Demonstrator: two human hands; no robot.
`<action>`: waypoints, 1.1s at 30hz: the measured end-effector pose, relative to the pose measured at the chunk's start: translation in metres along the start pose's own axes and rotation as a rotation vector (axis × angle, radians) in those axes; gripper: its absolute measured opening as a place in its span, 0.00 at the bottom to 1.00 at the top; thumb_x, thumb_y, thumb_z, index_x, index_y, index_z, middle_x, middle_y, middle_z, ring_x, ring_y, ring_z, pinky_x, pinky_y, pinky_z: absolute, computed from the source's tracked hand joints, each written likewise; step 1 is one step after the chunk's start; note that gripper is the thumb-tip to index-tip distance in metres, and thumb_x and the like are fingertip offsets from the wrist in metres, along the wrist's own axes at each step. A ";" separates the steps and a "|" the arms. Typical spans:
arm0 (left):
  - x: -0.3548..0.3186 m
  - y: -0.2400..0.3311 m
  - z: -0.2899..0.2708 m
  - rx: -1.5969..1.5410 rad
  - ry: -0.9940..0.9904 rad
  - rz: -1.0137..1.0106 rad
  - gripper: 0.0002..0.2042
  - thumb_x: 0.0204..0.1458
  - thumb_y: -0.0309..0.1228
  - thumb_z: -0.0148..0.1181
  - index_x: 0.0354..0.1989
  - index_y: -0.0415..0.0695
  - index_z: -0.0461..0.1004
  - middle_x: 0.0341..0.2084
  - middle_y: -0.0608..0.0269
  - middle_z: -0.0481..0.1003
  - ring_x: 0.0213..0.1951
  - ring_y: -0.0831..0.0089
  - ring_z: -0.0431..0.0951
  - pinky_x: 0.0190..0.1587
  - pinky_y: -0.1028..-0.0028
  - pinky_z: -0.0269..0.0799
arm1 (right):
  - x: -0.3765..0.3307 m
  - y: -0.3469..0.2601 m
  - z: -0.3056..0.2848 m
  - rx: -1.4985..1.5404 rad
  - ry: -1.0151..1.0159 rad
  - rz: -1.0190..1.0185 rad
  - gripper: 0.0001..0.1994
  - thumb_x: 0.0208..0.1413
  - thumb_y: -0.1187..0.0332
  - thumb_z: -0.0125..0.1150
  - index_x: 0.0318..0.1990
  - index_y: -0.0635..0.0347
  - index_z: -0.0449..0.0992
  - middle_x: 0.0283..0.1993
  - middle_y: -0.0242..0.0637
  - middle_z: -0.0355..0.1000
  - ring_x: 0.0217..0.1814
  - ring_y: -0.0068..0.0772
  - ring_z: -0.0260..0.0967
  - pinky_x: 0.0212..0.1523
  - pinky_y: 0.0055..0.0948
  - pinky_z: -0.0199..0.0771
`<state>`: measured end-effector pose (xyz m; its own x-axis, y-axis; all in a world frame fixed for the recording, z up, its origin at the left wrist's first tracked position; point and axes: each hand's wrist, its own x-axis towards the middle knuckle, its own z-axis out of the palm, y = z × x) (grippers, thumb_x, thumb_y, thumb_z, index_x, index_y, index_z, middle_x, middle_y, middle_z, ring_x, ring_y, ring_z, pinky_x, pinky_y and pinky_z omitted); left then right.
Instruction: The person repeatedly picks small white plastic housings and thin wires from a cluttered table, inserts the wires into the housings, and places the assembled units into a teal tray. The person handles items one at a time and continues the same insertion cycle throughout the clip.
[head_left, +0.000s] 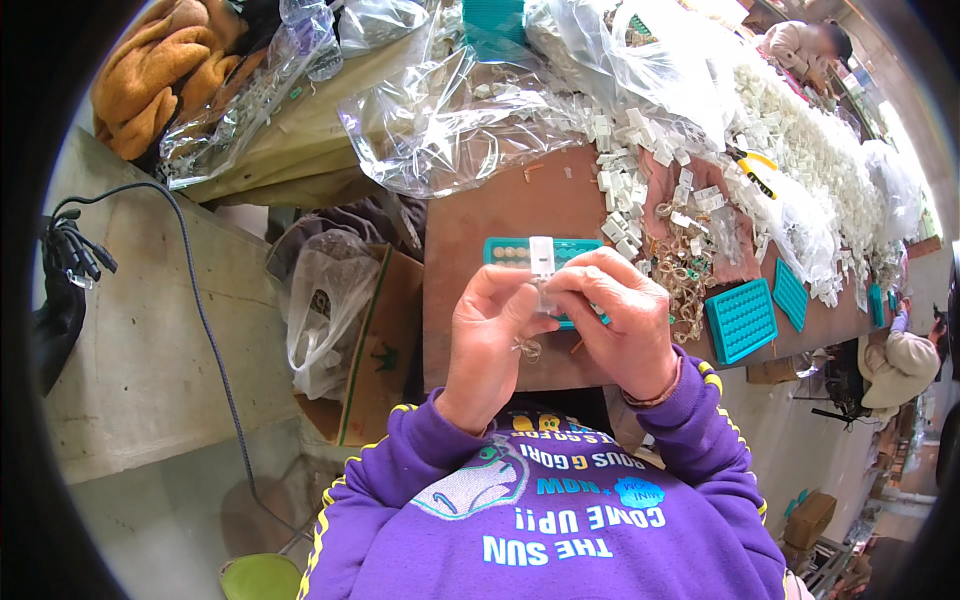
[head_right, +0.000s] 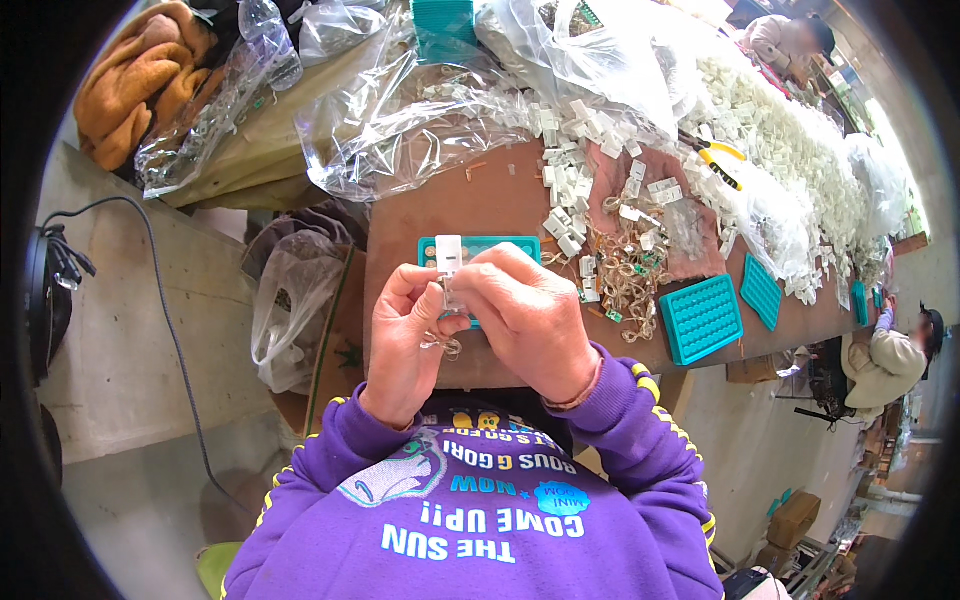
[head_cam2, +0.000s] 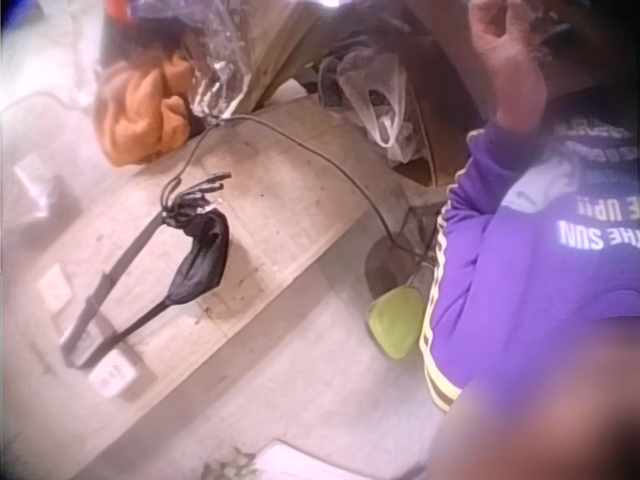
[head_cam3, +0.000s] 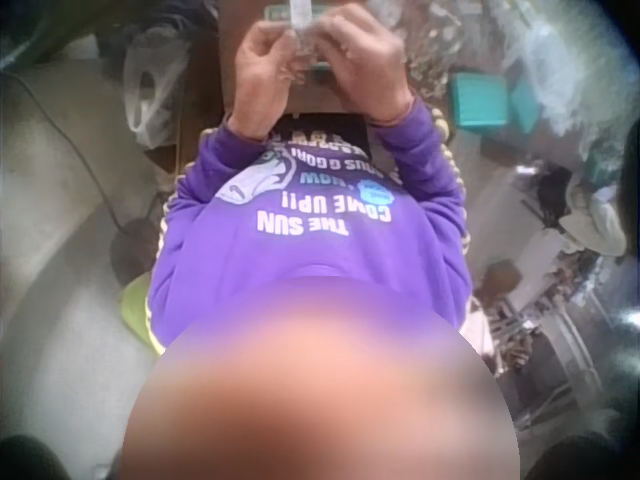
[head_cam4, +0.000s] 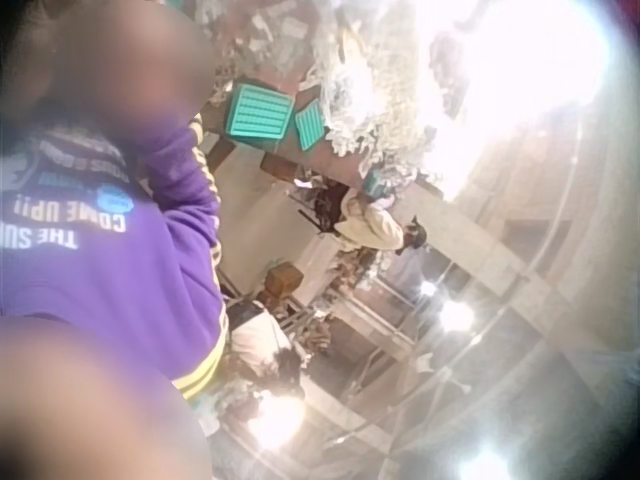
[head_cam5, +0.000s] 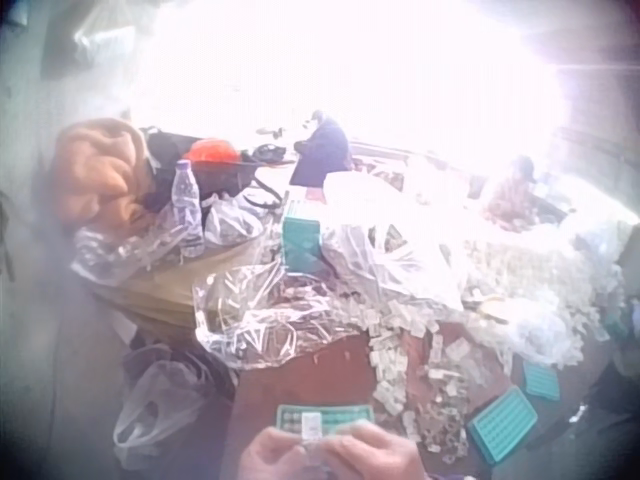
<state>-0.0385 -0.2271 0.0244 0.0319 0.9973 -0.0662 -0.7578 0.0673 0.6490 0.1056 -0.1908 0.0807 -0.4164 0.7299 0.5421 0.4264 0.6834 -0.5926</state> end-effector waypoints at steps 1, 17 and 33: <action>0.000 0.001 0.001 0.014 0.001 -0.014 0.05 0.61 0.28 0.56 0.43 0.43 0.71 0.43 0.62 0.76 0.43 0.75 0.77 0.39 0.74 0.78 | 0.000 -0.001 -0.003 -0.013 -0.016 -0.009 0.09 0.47 0.81 0.63 0.37 0.61 0.78 0.33 0.38 0.72 0.31 0.38 0.74 0.31 0.30 0.75; -0.003 0.011 0.010 0.039 -0.034 -0.089 0.07 0.62 0.32 0.56 0.43 0.42 0.72 0.41 0.60 0.77 0.42 0.74 0.78 0.43 0.72 0.78 | 0.000 -0.001 -0.007 0.011 0.016 0.002 0.14 0.43 0.80 0.63 0.40 0.57 0.81 0.35 0.37 0.77 0.35 0.35 0.77 0.35 0.28 0.76; -0.001 0.027 -0.018 -0.183 0.078 0.027 0.09 0.64 0.32 0.52 0.47 0.42 0.66 0.36 0.61 0.74 0.23 0.85 0.63 0.20 0.87 0.55 | 0.005 0.063 0.036 -0.345 -0.097 0.005 0.05 0.49 0.71 0.63 0.34 0.56 0.78 0.29 0.35 0.70 0.37 0.40 0.71 0.38 0.37 0.73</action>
<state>-0.0706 -0.2264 0.0281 -0.0351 0.9928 -0.1143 -0.8637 0.0274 0.5033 0.1015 -0.1444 0.0247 -0.4806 0.7399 0.4707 0.6680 0.6567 -0.3502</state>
